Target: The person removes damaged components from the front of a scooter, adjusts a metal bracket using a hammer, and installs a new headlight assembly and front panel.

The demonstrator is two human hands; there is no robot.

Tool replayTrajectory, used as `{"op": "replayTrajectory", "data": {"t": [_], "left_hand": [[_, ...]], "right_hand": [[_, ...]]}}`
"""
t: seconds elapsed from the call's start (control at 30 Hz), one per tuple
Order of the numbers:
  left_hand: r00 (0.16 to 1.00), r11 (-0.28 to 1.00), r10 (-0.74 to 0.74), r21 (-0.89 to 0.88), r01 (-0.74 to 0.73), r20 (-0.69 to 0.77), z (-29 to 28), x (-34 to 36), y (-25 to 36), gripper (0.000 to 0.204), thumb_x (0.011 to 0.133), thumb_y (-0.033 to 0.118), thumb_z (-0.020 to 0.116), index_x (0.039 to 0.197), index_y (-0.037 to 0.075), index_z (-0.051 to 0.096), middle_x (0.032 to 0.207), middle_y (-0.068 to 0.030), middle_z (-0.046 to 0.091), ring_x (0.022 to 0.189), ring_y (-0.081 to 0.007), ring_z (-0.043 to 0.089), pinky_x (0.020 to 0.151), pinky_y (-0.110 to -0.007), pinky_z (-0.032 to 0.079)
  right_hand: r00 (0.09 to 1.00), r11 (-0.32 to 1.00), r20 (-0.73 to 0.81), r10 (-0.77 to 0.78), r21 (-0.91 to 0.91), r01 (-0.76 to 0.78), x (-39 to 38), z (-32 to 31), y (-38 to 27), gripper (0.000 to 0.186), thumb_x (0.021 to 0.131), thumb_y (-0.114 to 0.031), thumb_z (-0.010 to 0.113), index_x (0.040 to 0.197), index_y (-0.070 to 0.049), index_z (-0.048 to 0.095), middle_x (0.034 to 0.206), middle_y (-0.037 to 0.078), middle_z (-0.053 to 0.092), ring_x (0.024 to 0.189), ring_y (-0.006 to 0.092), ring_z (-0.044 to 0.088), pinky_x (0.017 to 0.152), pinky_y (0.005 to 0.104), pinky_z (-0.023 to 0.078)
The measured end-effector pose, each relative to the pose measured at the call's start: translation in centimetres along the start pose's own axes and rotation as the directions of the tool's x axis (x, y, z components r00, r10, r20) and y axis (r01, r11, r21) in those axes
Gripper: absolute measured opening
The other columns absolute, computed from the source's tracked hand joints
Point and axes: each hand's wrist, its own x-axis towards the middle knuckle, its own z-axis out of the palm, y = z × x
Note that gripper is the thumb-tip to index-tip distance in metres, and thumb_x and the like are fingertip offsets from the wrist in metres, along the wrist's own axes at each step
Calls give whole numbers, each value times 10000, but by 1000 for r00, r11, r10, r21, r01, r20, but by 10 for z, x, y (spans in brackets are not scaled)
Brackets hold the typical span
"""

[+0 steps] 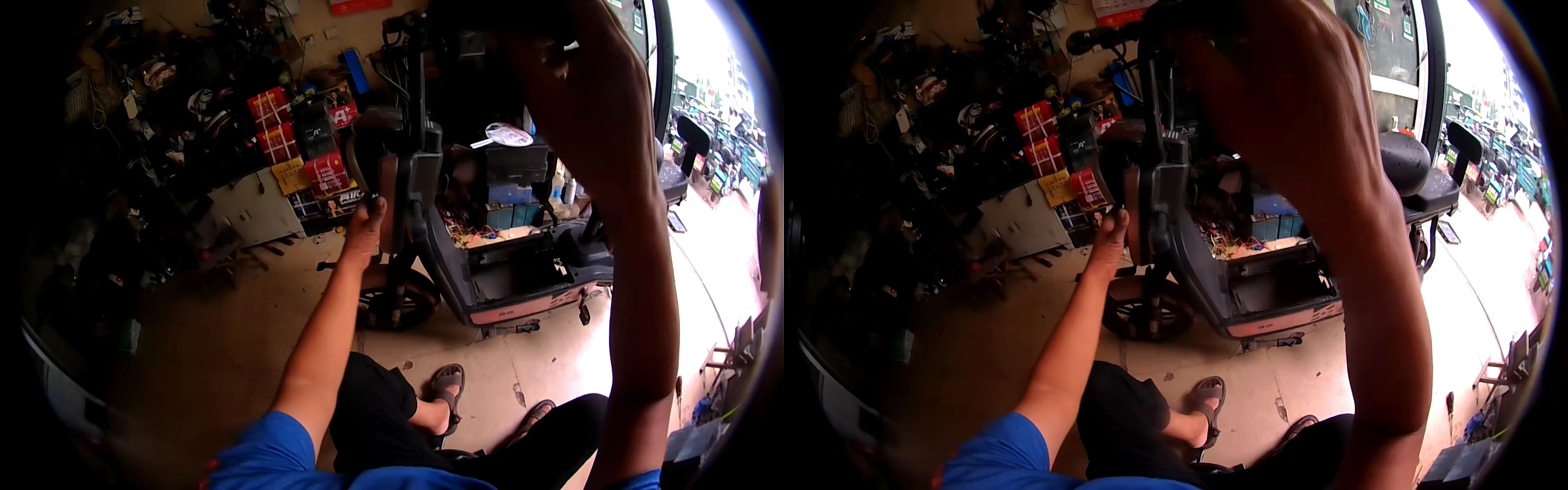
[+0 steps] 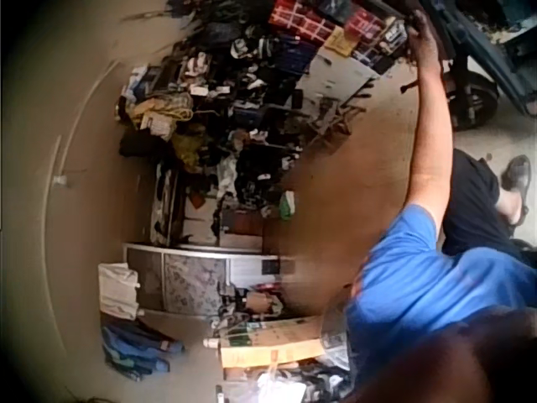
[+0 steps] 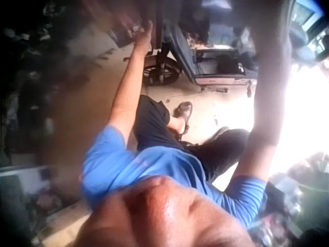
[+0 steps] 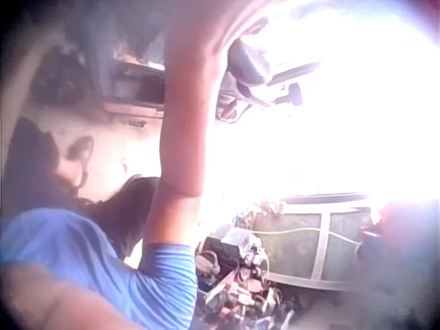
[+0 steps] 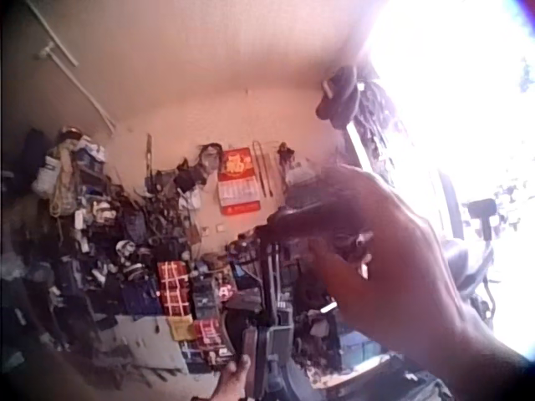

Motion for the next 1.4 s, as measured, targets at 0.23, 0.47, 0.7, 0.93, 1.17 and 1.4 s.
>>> {"op": "replayTrajectory", "data": {"t": [0.23, 0.47, 0.7, 0.93, 1.17, 1.4], "left_hand": [[959, 977, -195, -130, 171, -205, 48, 14, 20, 869, 862, 712, 718, 1370, 18, 592, 1276, -116, 660, 1160, -230, 611, 1015, -358, 465], [953, 995, -97, -57, 84, -287, 59, 16, 24, 926, 846, 702, 740, 1414, -6, 555, 1341, -160, 637, 1191, -264, 612, 1015, -363, 472], [919, 997, -23, 62, 51, -393, 76, 2, 45, 820, 882, 672, 714, 1259, -52, 636, 1119, -193, 706, 1075, -293, 670, 951, -381, 506], [858, 500, 313, 839, 217, -409, 94, -1, 88, 724, 817, 657, 762, 827, -61, 669, 787, -278, 708, 786, -474, 711, 724, -490, 568], [891, 235, 357, 950, 206, -281, 96, 17, 99, 719, 833, 661, 733, 839, -56, 674, 741, -249, 698, 711, -418, 721, 673, -479, 583], [917, 177, 314, 964, 199, -247, 98, 22, 109, 669, 840, 615, 726, 812, -53, 709, 728, -246, 702, 673, -424, 707, 649, -499, 567]], "right_hand": [[967, 980, -187, 175, -58, -189, -67, -22, 52, 482, 995, -161, 714, 1436, -46, 556, 1274, 123, 688, 981, 162, 717, 761, 273, 590], [792, 774, 160, 590, 168, -610, -185, 40, 178, 504, 973, -141, 747, 1389, 60, 546, 1239, 141, 690, 1101, 182, 669, 951, 313, 540], [781, 699, 294, 551, 349, -624, -195, 125, 221, 656, 907, -228, 814, 1432, 48, 535, 1273, 184, 693, 1141, 216, 677, 990, 316, 516], [795, 657, 281, 538, 452, -604, -165, 174, 256, 692, 975, -317, 750, 1479, 73, 479, 1344, 202, 650, 1170, 224, 634, 989, 339, 507], [584, -43, 682, 441, 666, -745, -142, 193, 303, 799, 1082, -599, 397, 1522, 66, 442, 1495, 184, 549, 1378, 267, 520, 1178, 382, 356], [434, -117, 716, 547, 578, -807, -124, 244, 354, 684, 1077, -600, 402, 1353, -21, 641, 1186, 63, 727, 1029, 163, 676, 890, 295, 493]]}}
